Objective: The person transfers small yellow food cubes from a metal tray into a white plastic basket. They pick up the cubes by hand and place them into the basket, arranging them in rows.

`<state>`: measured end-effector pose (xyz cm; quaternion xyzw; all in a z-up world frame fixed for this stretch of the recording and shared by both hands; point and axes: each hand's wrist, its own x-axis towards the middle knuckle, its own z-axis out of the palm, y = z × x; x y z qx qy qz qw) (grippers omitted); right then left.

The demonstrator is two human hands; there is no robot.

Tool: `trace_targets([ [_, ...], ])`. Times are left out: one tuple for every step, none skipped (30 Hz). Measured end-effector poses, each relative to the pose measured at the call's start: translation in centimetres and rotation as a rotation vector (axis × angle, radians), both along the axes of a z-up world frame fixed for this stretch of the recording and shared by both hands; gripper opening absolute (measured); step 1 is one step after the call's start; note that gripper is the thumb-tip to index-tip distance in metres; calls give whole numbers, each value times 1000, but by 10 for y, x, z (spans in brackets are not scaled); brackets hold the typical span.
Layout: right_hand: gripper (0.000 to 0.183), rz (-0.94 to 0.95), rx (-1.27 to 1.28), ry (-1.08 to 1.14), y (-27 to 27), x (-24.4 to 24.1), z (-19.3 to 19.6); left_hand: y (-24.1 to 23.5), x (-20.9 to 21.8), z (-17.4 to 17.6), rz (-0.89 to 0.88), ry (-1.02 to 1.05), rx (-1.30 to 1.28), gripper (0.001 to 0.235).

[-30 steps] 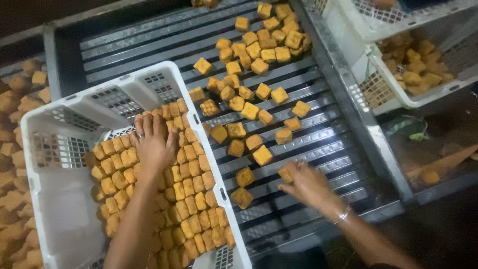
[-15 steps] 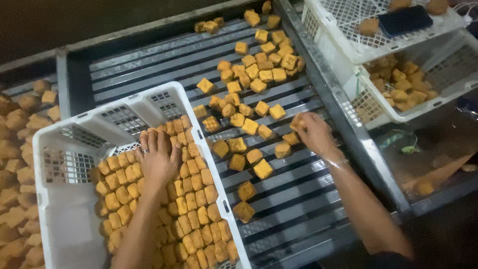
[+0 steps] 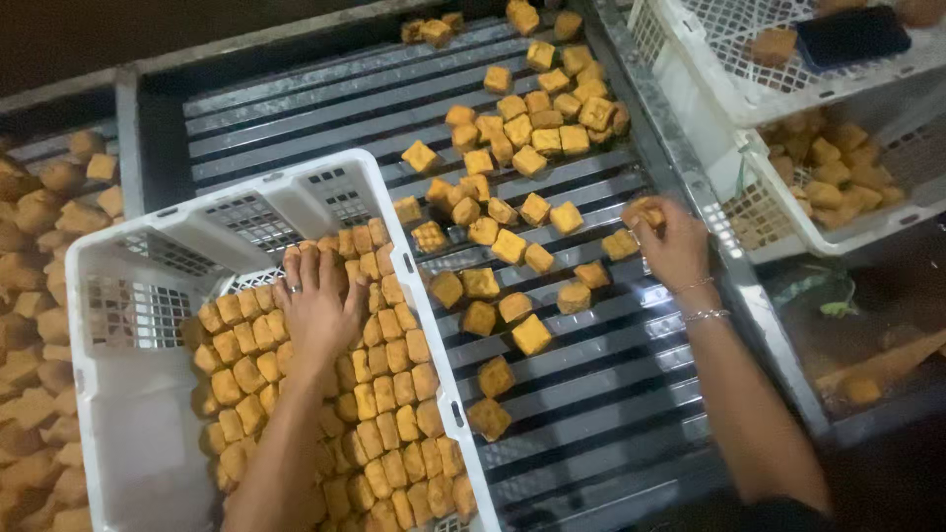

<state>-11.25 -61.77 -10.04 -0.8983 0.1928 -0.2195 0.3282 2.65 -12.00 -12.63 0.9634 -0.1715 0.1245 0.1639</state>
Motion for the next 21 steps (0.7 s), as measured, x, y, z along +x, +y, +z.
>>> trace_targets([
  [27, 79, -17, -45, 1, -2, 1, 0, 1, 0, -6, 3, -1, 70],
  [26, 158, -33, -91, 3, -4, 1, -1, 1, 0, 0, 11, -1, 70],
  [25, 236, -52, -138, 4, -5, -1, -2, 2, 0, 5, 18, -1, 70],
  [27, 295, -176, -153, 6, -6, -3, -3, 2, 0, 9, 25, -2, 70],
  [29, 356, -300, -169, 8, -5, -6, -3, 2, 0, 14, 25, -4, 69],
  [31, 418, -423, -185, 9, -3, -10, -3, 2, 0, 19, 25, -5, 69],
  [29, 279, -391, -73, 11, -1, -14, -2, 2, 0, 22, 27, -3, 69],
  [27, 141, -356, 38, 12, 0, -18, -1, 1, 0, 20, 25, -1, 69],
  [27, 4, -323, 148, 9, 1, -20, -1, 0, 0, 19, 22, -1, 69],
  [27, -37, -276, 136, 5, 1, -20, -2, 0, -1, 18, 20, -2, 69],
  [27, -81, -225, 126, 2, -1, -21, -3, 1, 0, 13, 12, 0, 69],
  [27, -125, -174, 116, -1, -5, -22, -2, 0, 1, 7, 5, 2, 69],
  [28, -91, -136, 59, -6, -6, -20, -3, 1, 1, 10, -6, -3, 68],
  [29, -56, -98, 1, -9, -7, -19, -4, 2, 2, 13, -4, -2, 68],
  [31, -21, -57, -50, -9, -11, -20, -3, 0, 3, 17, 4, 2, 68],
  [32, 23, -80, -42, -8, -14, -23, -2, -1, 3, 20, 12, 6, 68],
  [34, 64, -103, -36, -7, -17, -27, -2, -1, 4, 23, 16, 3, 68],
  [35, 105, -126, -29, -6, -18, -31, -3, 0, 5, 25, 21, 0, 68],
  [36, 142, -188, -3, -3, -21, -36, -4, 0, 5, 26, 29, -2, 67],
  [37, 179, -250, 25, -1, -23, -42, -6, -1, 4, 12, 17, -16, 68],
  [39, 218, -308, 52, 2, -25, -46, -5, -2, 4, -1, 5, -27, 68],
])
